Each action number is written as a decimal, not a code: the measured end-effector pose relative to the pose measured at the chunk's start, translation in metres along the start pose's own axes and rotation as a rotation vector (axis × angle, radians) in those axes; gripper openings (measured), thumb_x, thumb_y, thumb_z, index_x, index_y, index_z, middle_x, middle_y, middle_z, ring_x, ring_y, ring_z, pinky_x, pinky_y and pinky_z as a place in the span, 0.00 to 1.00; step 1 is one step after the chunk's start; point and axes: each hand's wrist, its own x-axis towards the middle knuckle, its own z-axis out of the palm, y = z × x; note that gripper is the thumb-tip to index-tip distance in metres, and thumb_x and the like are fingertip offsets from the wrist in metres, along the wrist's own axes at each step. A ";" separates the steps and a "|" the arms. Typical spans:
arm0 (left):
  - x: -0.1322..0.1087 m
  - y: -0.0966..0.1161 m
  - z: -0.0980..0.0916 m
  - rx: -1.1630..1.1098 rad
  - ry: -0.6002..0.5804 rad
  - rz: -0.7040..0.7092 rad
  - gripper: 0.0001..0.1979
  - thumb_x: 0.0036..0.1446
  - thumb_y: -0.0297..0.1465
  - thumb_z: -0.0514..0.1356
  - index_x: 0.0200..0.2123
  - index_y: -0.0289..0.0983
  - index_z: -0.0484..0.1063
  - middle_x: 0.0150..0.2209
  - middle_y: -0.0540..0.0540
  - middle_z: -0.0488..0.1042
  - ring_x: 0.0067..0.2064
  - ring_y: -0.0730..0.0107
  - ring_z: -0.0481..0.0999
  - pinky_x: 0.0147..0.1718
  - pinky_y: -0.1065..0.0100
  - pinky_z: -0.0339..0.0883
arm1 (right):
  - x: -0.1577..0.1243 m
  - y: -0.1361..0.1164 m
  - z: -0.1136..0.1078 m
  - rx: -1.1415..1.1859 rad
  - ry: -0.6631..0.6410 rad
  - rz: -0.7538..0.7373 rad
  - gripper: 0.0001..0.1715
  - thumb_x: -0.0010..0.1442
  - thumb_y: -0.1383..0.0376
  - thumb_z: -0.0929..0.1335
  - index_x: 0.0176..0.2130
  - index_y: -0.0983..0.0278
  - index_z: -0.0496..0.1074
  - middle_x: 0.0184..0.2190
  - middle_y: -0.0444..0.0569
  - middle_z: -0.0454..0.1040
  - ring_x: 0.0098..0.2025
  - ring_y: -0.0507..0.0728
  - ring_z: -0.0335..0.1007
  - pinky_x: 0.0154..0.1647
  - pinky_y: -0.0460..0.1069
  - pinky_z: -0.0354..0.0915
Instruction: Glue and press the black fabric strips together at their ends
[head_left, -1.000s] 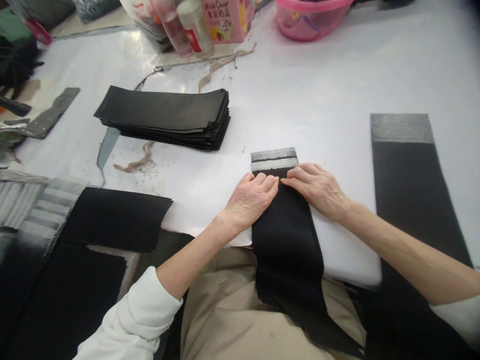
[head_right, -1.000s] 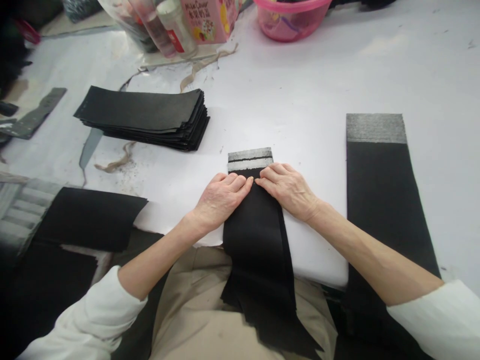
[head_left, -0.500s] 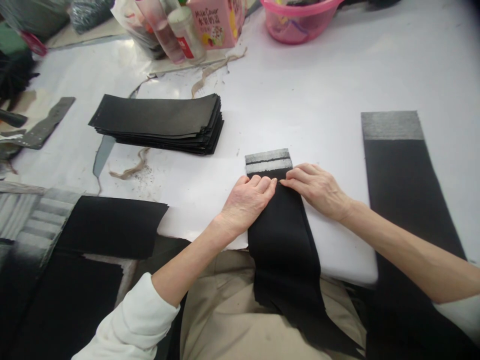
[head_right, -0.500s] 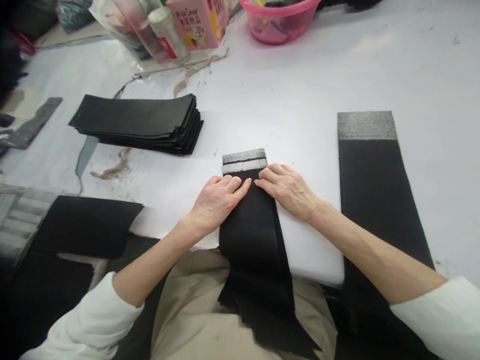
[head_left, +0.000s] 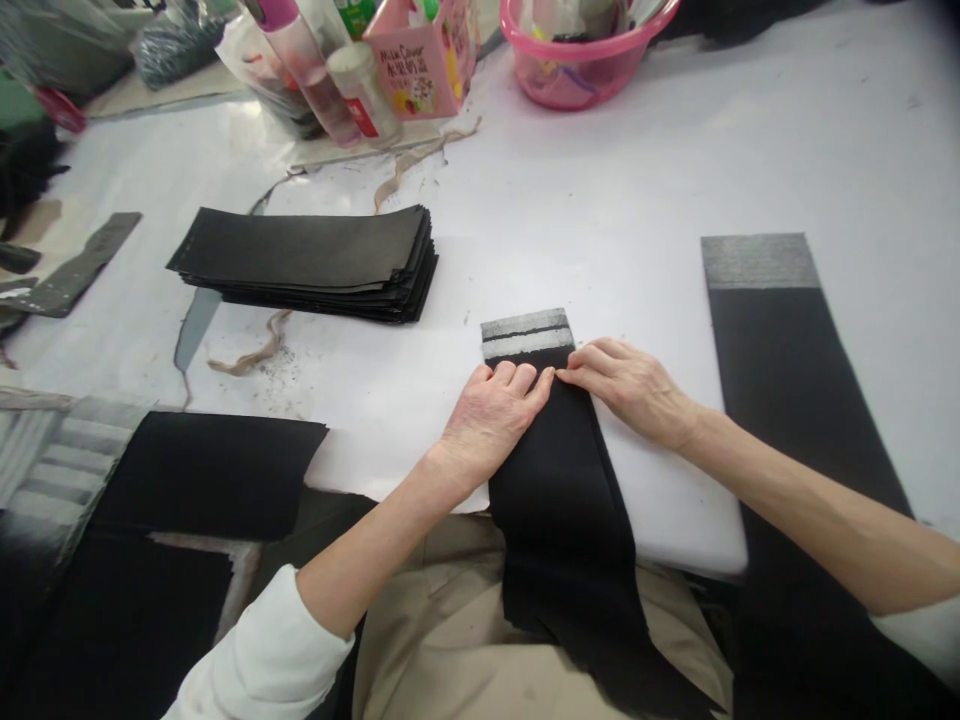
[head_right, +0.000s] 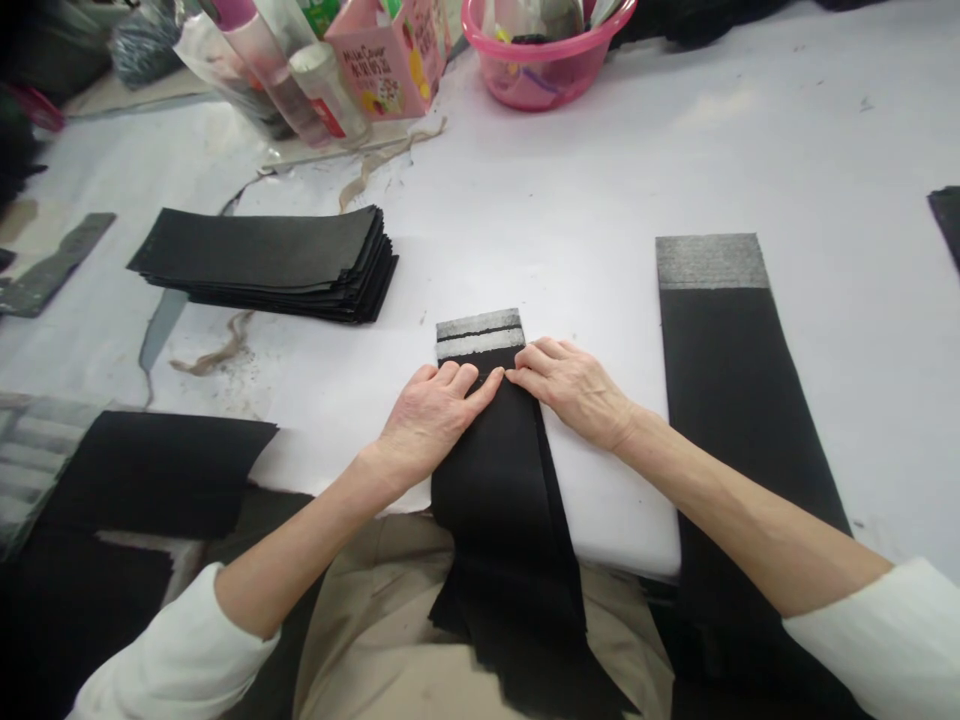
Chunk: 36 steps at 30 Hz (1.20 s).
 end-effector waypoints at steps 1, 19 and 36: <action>0.000 0.000 0.000 -0.001 0.001 -0.002 0.20 0.67 0.25 0.51 0.61 0.37 0.58 0.42 0.43 0.68 0.43 0.60 0.69 0.37 0.59 0.63 | -0.001 0.000 0.000 0.009 0.001 0.003 0.14 0.70 0.70 0.62 0.50 0.66 0.73 0.44 0.55 0.72 0.48 0.61 0.65 0.46 0.54 0.66; 0.001 0.004 0.000 -0.009 0.000 -0.028 0.22 0.66 0.27 0.53 0.62 0.41 0.58 0.43 0.43 0.68 0.43 0.60 0.69 0.37 0.60 0.63 | -0.008 0.008 -0.010 0.080 0.005 0.058 0.13 0.70 0.70 0.62 0.47 0.63 0.75 0.42 0.53 0.72 0.44 0.59 0.68 0.45 0.54 0.68; -0.007 0.003 0.007 -0.016 0.083 -0.102 0.11 0.66 0.23 0.51 0.50 0.32 0.67 0.40 0.43 0.68 0.42 0.61 0.69 0.37 0.62 0.64 | 0.009 -0.025 0.008 -0.131 0.007 0.134 0.20 0.68 0.71 0.63 0.58 0.57 0.68 0.43 0.52 0.70 0.46 0.61 0.65 0.50 0.57 0.62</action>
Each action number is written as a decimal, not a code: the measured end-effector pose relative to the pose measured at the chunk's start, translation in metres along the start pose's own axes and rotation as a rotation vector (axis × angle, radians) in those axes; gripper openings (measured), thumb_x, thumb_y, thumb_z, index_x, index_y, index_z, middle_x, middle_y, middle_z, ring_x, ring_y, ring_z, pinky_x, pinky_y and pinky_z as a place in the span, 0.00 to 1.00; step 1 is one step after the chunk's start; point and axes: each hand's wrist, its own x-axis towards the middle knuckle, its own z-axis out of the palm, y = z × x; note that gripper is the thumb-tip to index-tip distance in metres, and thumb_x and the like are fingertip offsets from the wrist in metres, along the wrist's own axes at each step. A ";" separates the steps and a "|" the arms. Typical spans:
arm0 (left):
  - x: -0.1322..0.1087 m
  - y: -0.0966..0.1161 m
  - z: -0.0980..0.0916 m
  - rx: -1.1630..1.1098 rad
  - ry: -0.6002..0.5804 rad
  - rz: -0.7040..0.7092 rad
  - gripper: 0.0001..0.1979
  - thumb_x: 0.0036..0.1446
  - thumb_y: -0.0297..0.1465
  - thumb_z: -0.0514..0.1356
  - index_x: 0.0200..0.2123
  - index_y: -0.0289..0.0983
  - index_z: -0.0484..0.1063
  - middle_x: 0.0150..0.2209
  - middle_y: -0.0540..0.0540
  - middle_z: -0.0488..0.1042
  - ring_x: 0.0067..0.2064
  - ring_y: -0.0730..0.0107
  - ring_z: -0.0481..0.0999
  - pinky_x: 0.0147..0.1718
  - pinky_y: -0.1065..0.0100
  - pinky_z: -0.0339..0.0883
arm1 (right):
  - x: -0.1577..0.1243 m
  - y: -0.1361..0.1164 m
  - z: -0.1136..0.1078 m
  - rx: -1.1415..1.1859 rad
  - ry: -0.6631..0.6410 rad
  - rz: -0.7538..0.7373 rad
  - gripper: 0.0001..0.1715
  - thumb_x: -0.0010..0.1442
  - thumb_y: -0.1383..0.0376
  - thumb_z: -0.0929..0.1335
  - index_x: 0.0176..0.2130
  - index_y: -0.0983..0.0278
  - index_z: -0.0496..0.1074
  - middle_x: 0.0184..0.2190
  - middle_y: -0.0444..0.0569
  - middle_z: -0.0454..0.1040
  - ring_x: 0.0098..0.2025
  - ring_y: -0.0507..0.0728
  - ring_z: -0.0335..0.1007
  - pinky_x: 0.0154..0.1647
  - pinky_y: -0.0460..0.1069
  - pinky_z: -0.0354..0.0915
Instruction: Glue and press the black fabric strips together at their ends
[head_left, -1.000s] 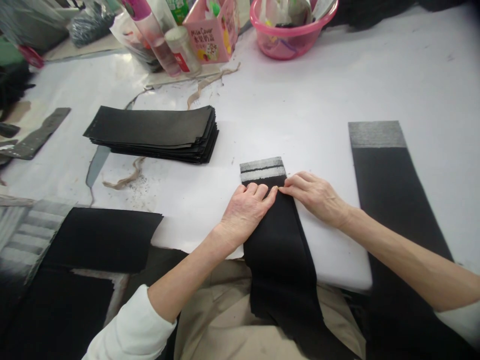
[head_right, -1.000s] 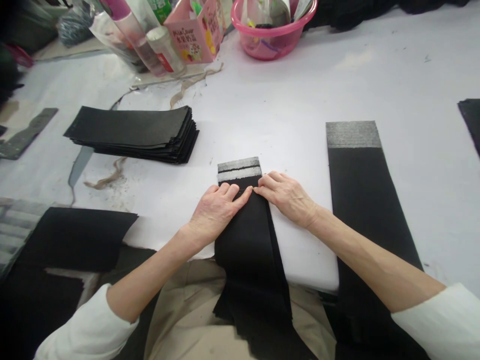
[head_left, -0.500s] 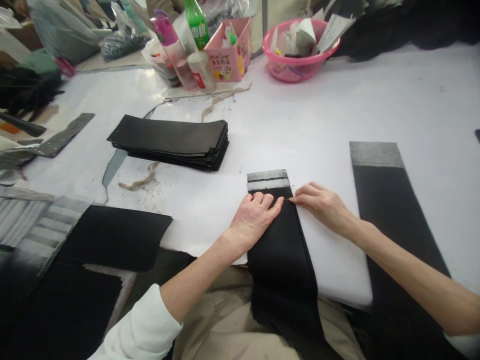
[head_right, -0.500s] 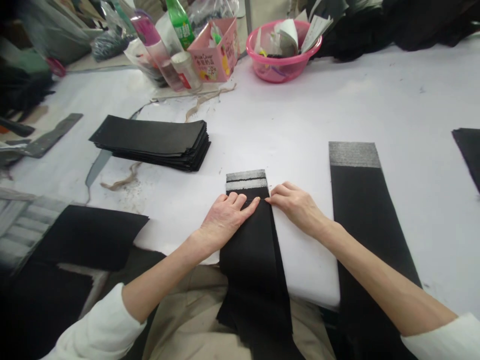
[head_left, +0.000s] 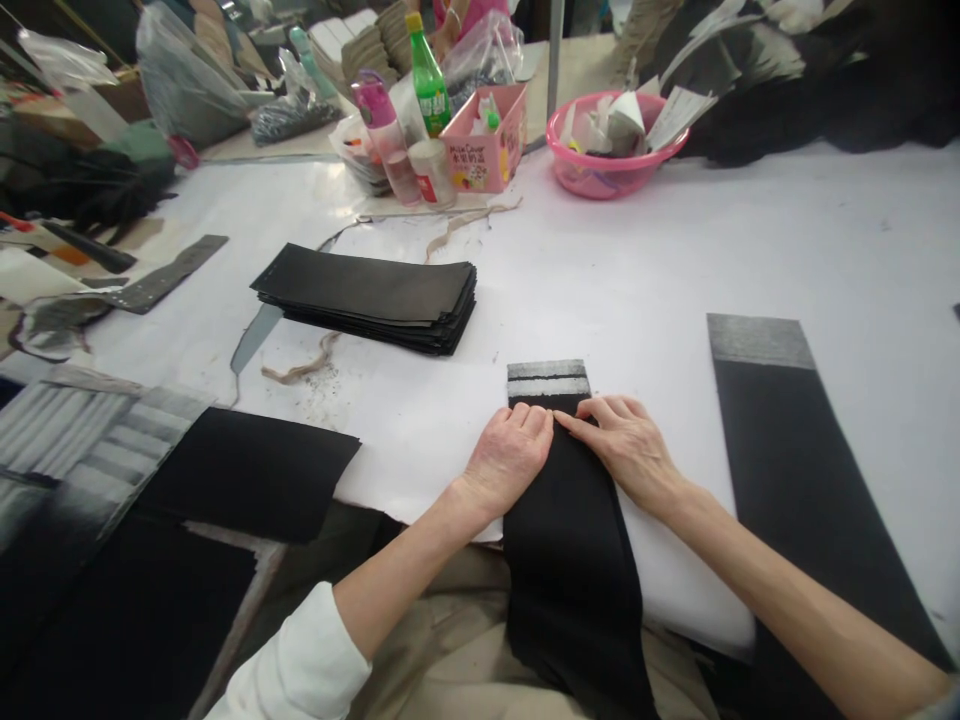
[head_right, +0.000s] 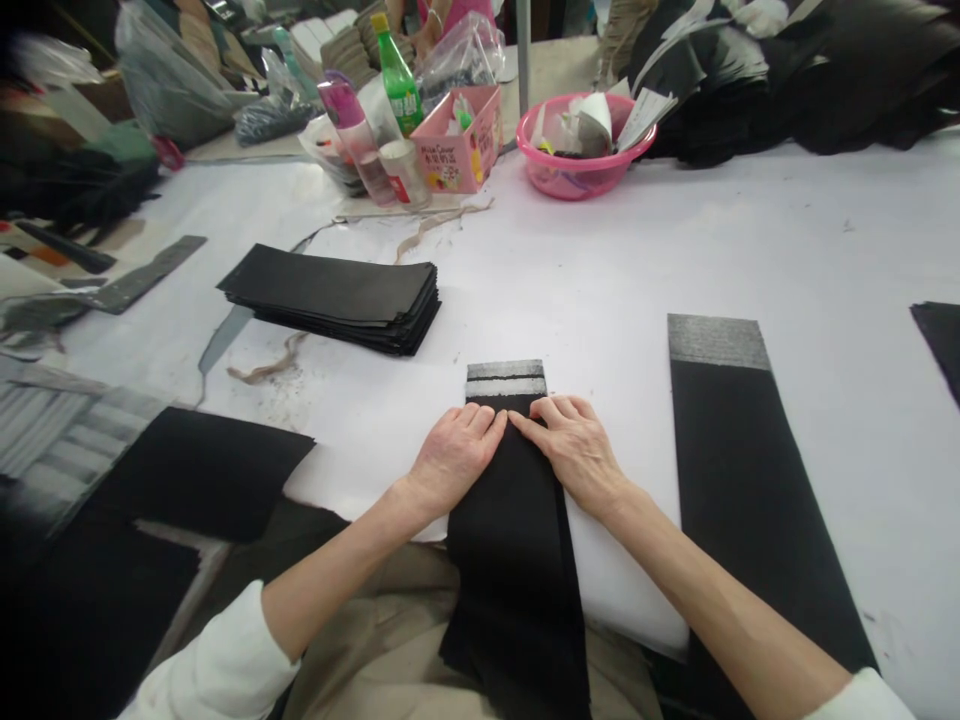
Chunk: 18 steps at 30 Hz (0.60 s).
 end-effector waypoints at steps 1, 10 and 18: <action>0.000 0.000 0.001 -0.001 0.002 -0.007 0.11 0.65 0.22 0.52 0.49 0.32 0.67 0.40 0.43 0.68 0.42 0.61 0.69 0.37 0.62 0.64 | 0.001 -0.002 -0.002 -0.022 -0.019 -0.003 0.22 0.68 0.72 0.63 0.59 0.58 0.67 0.43 0.52 0.70 0.46 0.61 0.64 0.51 0.57 0.61; -0.005 0.000 0.004 -0.013 -0.011 -0.064 0.10 0.65 0.22 0.52 0.48 0.30 0.68 0.39 0.43 0.67 0.42 0.60 0.69 0.37 0.61 0.65 | 0.009 -0.019 -0.010 -0.200 -0.148 0.004 0.27 0.65 0.74 0.64 0.62 0.59 0.64 0.41 0.52 0.66 0.45 0.61 0.61 0.62 0.61 0.53; -0.016 0.000 0.008 -0.030 -0.021 -0.198 0.14 0.64 0.22 0.54 0.52 0.29 0.67 0.41 0.42 0.68 0.42 0.59 0.69 0.38 0.61 0.67 | 0.015 -0.027 -0.012 -0.252 -0.183 -0.010 0.31 0.64 0.74 0.65 0.64 0.56 0.61 0.39 0.50 0.64 0.44 0.61 0.59 0.63 0.63 0.51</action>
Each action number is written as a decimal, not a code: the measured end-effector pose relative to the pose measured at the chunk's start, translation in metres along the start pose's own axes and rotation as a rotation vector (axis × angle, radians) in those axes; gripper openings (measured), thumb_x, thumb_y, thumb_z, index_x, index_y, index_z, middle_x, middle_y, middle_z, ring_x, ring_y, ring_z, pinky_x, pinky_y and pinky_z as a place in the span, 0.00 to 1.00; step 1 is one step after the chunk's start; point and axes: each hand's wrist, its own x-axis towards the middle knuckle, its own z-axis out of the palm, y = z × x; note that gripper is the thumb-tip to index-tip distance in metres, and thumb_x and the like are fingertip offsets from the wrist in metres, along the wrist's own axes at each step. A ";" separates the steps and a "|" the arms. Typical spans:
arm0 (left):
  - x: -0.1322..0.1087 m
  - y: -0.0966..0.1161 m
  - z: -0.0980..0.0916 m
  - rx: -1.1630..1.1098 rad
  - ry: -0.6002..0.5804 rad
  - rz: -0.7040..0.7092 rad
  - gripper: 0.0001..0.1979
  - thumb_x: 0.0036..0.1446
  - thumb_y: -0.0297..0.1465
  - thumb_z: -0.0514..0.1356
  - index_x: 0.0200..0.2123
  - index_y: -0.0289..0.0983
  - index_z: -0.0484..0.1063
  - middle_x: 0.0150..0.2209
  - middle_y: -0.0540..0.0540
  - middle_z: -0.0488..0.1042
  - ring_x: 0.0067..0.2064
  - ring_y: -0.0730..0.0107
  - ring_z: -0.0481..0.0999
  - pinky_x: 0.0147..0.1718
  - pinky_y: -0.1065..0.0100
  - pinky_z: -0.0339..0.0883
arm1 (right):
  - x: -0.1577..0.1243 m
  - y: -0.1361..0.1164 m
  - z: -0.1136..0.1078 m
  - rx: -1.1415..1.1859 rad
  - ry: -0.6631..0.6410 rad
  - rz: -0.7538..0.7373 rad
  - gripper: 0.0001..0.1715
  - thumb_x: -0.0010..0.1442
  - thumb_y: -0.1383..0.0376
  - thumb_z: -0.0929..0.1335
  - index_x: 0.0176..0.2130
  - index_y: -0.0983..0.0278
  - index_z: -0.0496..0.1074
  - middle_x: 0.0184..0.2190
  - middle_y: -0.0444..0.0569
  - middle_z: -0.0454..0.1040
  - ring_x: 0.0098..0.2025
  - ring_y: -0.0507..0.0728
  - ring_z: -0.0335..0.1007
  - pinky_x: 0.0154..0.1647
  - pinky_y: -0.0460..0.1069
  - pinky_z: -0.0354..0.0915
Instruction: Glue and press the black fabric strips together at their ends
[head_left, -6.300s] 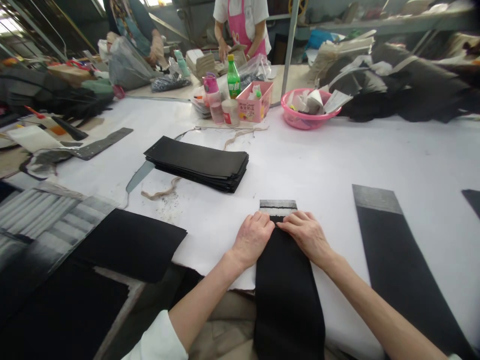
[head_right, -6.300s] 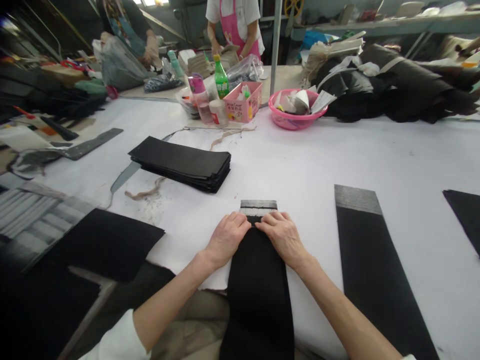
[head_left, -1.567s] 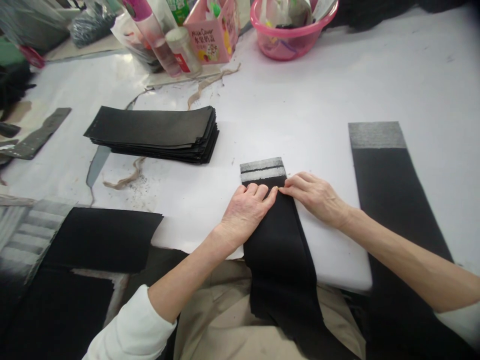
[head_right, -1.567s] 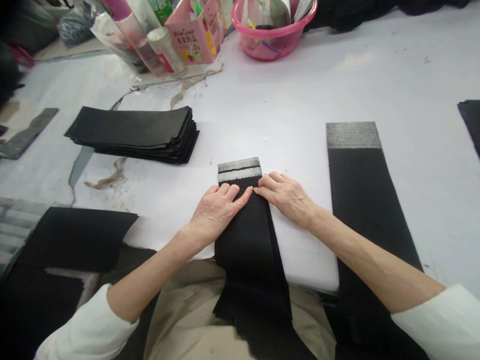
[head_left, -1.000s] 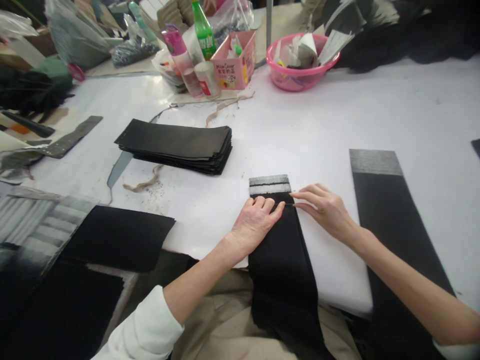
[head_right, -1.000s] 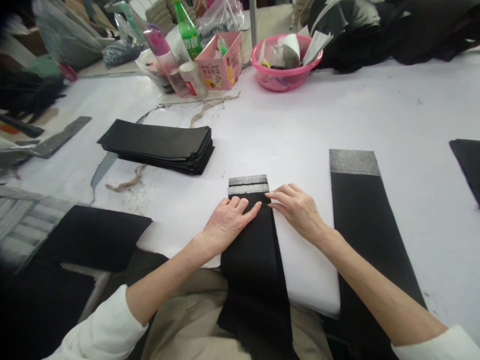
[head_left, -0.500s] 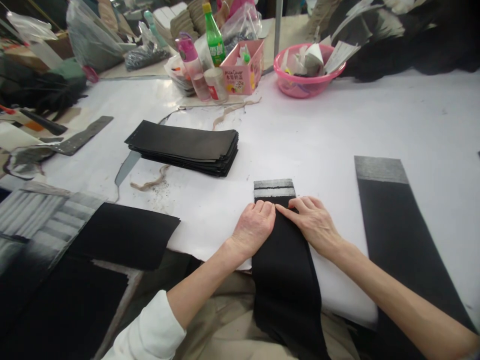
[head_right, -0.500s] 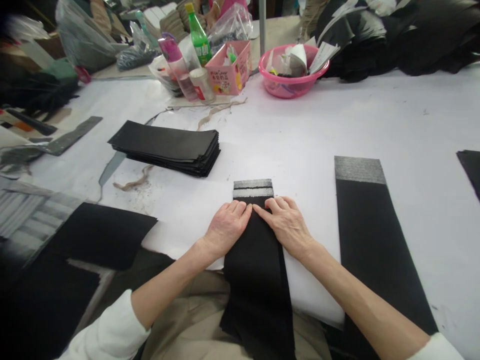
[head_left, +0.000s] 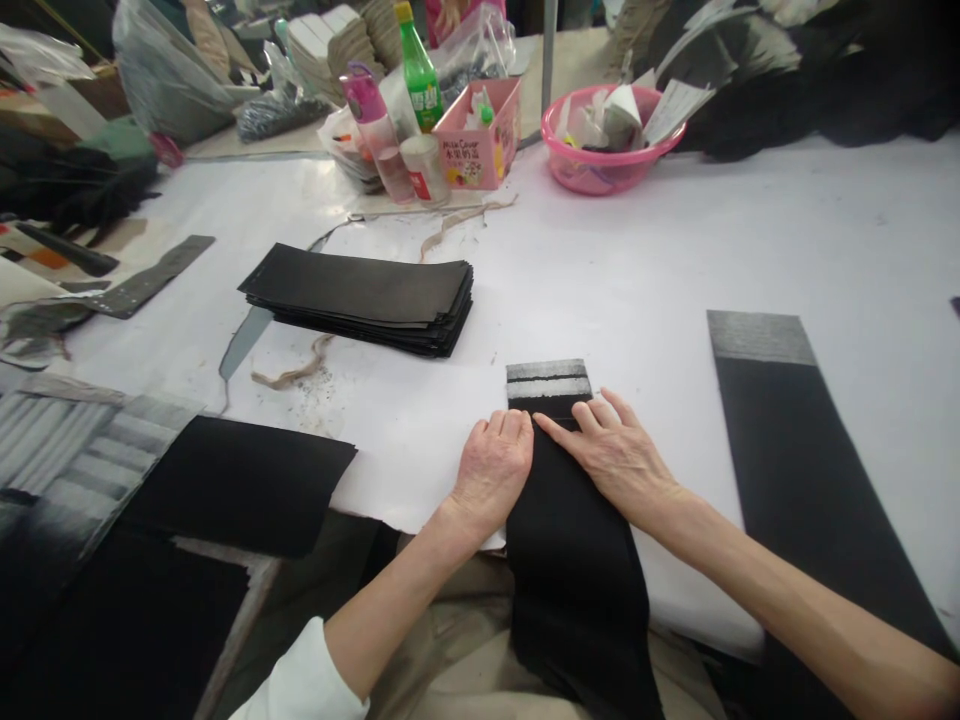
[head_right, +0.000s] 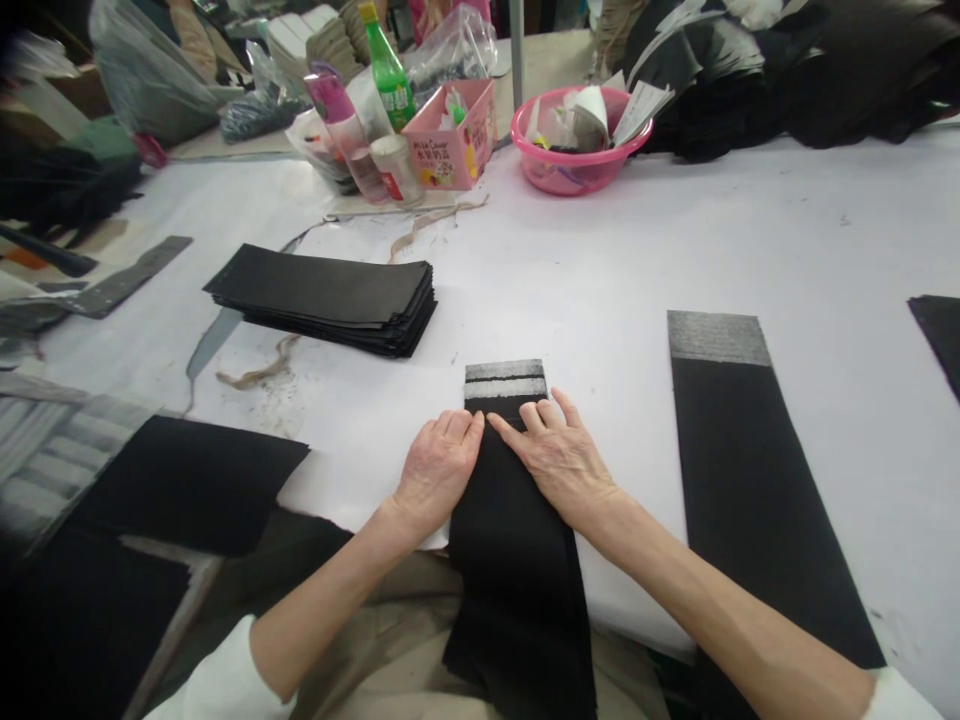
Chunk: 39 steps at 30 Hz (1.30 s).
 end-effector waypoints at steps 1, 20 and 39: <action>-0.002 0.000 0.002 0.000 0.009 -0.013 0.14 0.64 0.22 0.54 0.53 0.29 0.66 0.41 0.42 0.68 0.42 0.60 0.69 0.38 0.61 0.67 | 0.000 0.000 0.000 0.004 0.001 0.002 0.32 0.64 0.74 0.65 0.64 0.56 0.61 0.39 0.51 0.64 0.44 0.61 0.59 0.64 0.63 0.50; -0.012 -0.001 0.005 0.051 -0.003 -0.025 0.17 0.64 0.20 0.52 0.55 0.26 0.65 0.39 0.40 0.68 0.40 0.60 0.69 0.37 0.61 0.68 | 0.004 -0.009 0.000 -0.045 -0.070 0.032 0.33 0.64 0.73 0.65 0.65 0.56 0.59 0.42 0.53 0.63 0.48 0.63 0.59 0.64 0.64 0.50; -0.015 -0.002 -0.007 -0.242 0.111 -0.141 0.15 0.63 0.21 0.54 0.53 0.34 0.68 0.48 0.40 0.70 0.51 0.60 0.68 0.51 0.58 0.66 | 0.003 -0.014 -0.004 -0.009 0.041 0.073 0.28 0.64 0.73 0.66 0.61 0.57 0.65 0.40 0.53 0.66 0.45 0.62 0.61 0.62 0.64 0.52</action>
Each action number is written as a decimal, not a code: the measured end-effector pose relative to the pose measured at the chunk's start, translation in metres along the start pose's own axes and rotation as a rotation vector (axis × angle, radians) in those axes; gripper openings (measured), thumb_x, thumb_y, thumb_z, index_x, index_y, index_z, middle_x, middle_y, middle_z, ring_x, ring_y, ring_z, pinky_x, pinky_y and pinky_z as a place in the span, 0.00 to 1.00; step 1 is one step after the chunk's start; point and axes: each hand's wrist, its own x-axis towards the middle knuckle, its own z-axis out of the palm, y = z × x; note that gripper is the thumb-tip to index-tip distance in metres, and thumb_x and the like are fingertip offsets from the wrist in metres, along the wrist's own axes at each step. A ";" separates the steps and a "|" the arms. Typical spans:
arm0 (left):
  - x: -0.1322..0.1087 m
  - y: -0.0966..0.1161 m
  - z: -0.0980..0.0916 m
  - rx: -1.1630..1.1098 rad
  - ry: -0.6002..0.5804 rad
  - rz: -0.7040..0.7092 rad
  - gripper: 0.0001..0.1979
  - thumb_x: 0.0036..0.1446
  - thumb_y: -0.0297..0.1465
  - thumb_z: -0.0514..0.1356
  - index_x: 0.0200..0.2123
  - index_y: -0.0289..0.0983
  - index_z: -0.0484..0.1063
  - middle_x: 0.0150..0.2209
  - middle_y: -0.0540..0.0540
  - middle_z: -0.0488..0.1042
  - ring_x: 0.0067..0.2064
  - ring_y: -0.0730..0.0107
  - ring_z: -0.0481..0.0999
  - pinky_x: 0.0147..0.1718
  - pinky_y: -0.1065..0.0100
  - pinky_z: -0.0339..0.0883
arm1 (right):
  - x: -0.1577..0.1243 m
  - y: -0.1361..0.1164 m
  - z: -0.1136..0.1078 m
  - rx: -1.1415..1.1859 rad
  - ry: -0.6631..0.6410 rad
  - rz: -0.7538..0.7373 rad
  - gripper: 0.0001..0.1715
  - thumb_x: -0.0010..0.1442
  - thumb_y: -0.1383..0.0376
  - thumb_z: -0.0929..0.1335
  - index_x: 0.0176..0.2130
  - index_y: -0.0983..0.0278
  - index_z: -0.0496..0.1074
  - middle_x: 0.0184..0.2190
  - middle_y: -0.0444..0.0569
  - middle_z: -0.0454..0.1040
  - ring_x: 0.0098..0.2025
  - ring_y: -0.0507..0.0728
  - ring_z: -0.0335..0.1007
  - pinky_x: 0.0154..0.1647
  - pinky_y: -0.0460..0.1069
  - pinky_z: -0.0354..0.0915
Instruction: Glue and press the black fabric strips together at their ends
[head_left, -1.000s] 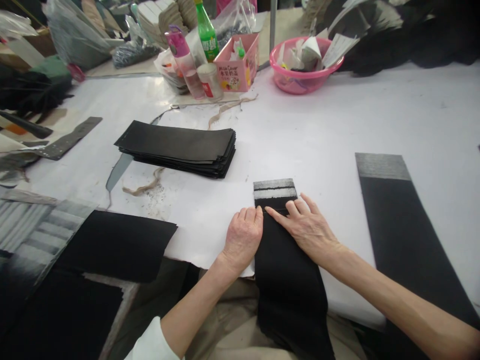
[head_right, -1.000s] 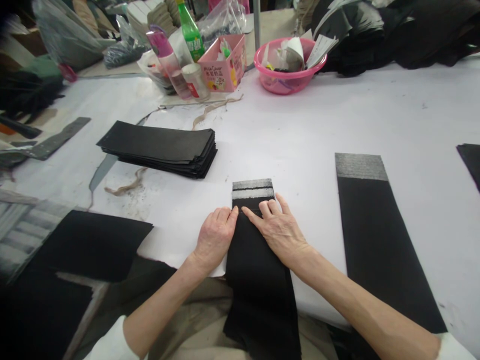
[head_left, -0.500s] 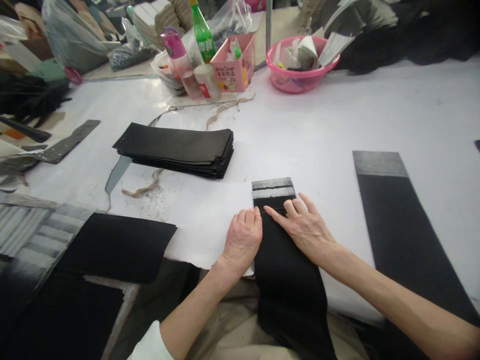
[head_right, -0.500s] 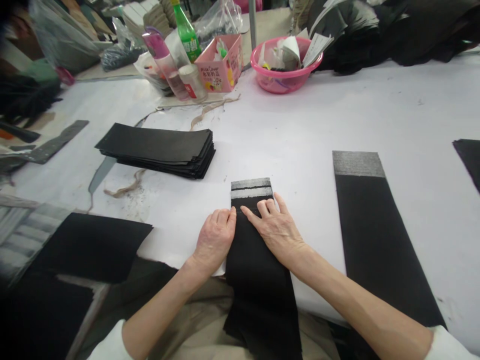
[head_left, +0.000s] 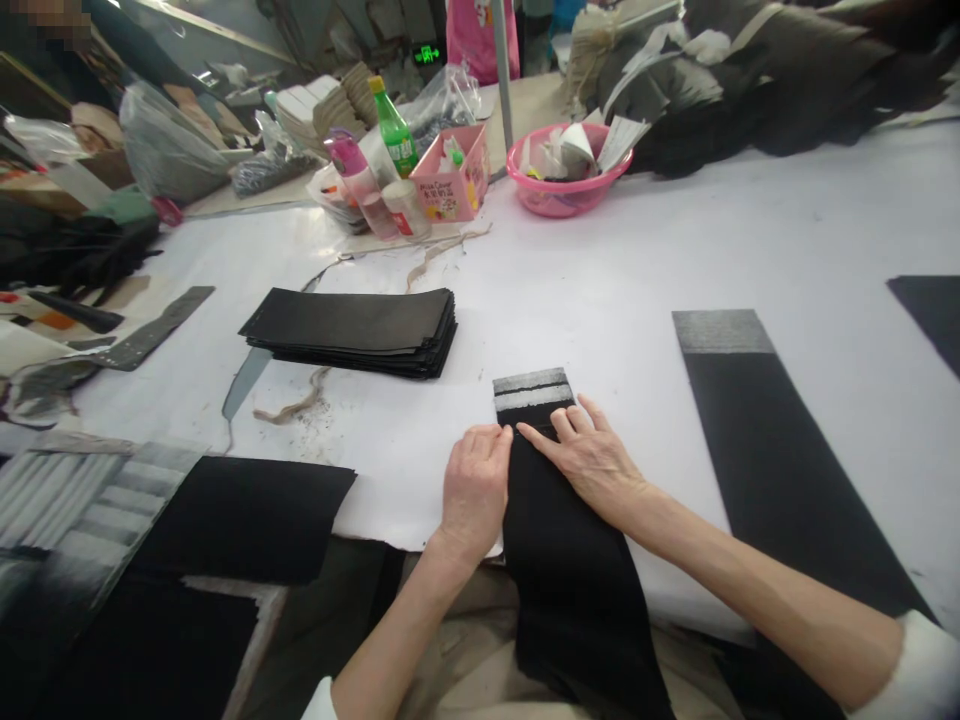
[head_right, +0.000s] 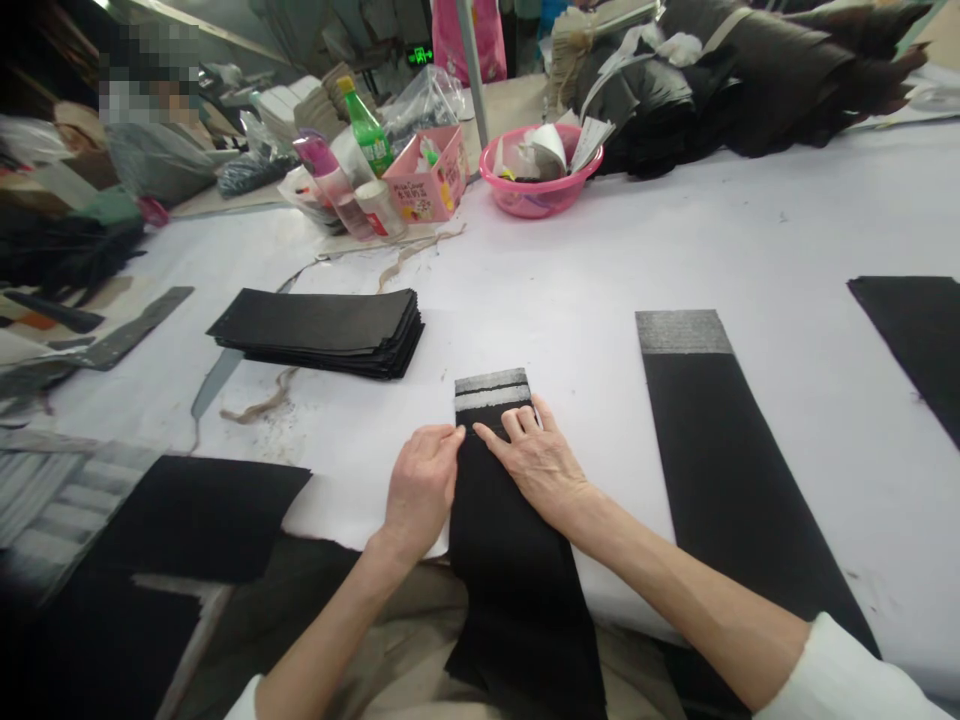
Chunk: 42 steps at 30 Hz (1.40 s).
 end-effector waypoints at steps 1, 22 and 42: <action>0.001 0.006 0.003 0.014 -0.017 0.041 0.16 0.63 0.21 0.55 0.54 0.33 0.67 0.49 0.40 0.70 0.51 0.59 0.68 0.51 0.58 0.66 | -0.001 0.001 0.001 0.014 0.015 0.004 0.27 0.64 0.73 0.66 0.61 0.58 0.66 0.40 0.53 0.66 0.45 0.62 0.61 0.62 0.64 0.53; 0.022 0.028 0.009 0.233 -0.162 0.273 0.20 0.63 0.22 0.55 0.59 0.30 0.62 0.51 0.38 0.68 0.53 0.57 0.66 0.48 0.59 0.65 | -0.025 0.050 0.019 0.409 0.159 0.243 0.08 0.63 0.66 0.71 0.44 0.62 0.74 0.40 0.48 0.73 0.45 0.59 0.65 0.48 0.53 0.61; 0.033 0.036 0.005 0.213 -0.206 0.312 0.24 0.64 0.28 0.57 0.62 0.38 0.58 0.44 0.44 0.67 0.43 0.60 0.67 0.39 0.61 0.64 | -0.035 0.052 0.014 0.219 0.137 0.015 0.12 0.66 0.74 0.65 0.46 0.63 0.75 0.40 0.50 0.71 0.45 0.57 0.65 0.64 0.60 0.53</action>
